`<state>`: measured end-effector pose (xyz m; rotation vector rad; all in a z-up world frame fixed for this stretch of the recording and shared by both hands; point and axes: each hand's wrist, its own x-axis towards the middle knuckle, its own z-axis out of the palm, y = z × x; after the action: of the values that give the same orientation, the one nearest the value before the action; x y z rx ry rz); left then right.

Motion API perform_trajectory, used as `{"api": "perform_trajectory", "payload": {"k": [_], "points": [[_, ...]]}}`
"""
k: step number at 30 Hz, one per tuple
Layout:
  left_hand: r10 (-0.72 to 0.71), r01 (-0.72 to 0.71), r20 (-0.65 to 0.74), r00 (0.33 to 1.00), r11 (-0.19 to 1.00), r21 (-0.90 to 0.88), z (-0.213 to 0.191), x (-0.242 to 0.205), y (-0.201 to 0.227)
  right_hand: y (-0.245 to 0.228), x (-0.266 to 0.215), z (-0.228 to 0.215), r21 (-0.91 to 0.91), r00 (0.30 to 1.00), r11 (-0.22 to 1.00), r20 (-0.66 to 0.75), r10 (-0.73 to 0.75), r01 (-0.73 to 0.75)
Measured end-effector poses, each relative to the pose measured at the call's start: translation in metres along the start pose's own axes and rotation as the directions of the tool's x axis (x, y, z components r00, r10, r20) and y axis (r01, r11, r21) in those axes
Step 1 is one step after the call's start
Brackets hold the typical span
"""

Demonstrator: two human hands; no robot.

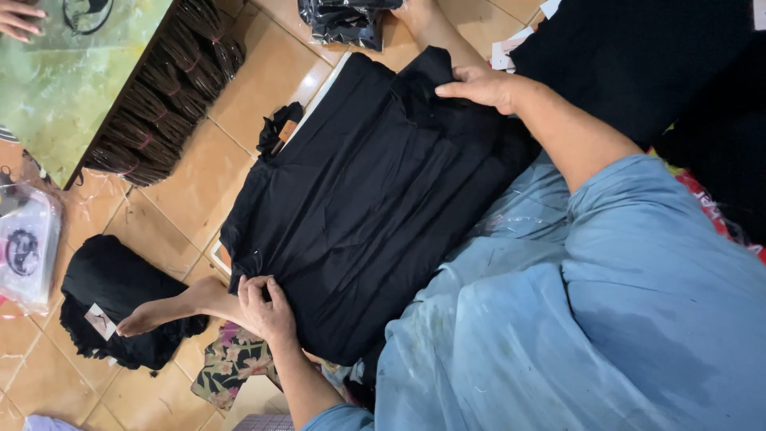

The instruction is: The person folds a black t-shirt by hand on the floor, smoothing the fabric and aligning the edges. The folded shirt is placed on a nearby stack of similar folded shirts.

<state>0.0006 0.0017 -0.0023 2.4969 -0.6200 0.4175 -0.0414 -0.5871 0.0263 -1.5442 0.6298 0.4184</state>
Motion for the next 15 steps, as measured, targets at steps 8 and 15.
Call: {"api": "perform_trajectory", "payload": {"k": [8,15], "points": [[-0.045,0.046,0.036,0.998,0.998,-0.05,-0.005,0.003,0.009,-0.035,-0.034,-0.008,-0.256,0.993,0.967,-0.11,-0.033,0.004],[0.029,-0.029,-0.005,1.0,0.999,-0.018,-0.001,0.003,0.003,-0.051,-0.049,0.031,-0.638,0.947,0.74,-0.051,-0.317,0.213]]}}
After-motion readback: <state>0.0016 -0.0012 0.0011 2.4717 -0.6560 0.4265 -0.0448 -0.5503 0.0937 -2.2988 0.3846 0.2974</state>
